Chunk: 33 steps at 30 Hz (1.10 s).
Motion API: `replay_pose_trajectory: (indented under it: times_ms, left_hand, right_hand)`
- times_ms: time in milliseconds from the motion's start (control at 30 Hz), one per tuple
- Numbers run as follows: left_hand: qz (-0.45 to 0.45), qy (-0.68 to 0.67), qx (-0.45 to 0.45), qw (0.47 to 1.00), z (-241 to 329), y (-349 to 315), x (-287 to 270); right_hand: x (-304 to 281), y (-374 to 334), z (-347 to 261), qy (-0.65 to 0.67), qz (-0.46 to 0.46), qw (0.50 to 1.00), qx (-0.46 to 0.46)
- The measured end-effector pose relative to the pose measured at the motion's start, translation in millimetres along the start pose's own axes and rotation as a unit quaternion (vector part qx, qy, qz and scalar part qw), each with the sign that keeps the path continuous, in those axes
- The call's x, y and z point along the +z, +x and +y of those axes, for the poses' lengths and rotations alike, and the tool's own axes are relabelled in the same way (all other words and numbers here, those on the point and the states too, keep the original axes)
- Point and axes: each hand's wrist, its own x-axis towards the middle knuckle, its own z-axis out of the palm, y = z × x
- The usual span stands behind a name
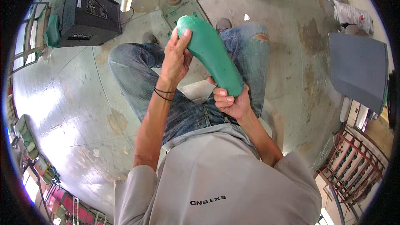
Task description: Using a drill press to create holes in a plastic shoe last.
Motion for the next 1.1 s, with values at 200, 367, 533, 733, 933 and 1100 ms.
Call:
replay_pose_trajectory:
  times_ms: [200,367,533,733,933,1100]
  left_hand:
    - [-0.01,-0.024,0.085,0.996,-16.7,-17.7,7.2]
    - [0.058,0.044,0.091,0.993,-20.4,-19.7,1.7]
    - [0.063,0.051,0.076,0.994,-19.6,-24.1,-5.0]
    - [-0.031,-0.048,0.01,0.998,-5.2,-29.5,-1.3]
    - [-0.016,-0.023,0.045,0.999,13.0,-24.4,4.9]
    - [0.033,0.019,0.018,0.999,4.9,-13.5,10.3]
  right_hand:
    - [18.0,16.7,0.0,-0.075,-0.012,0.997,-0.012]
    - [28.1,38.2,-3.7,-0.101,0.026,0.994,0.013]
    - [31.7,53.8,-0.2,-0.139,0.057,0.989,-0.004]
    - [47.5,50.2,24.4,-0.593,0.206,0.727,-0.278]
    - [44.5,33.4,30.2,-0.794,0.158,0.49,-0.324]
    - [37.9,23.5,27.4,-0.835,0.151,0.368,-0.38]
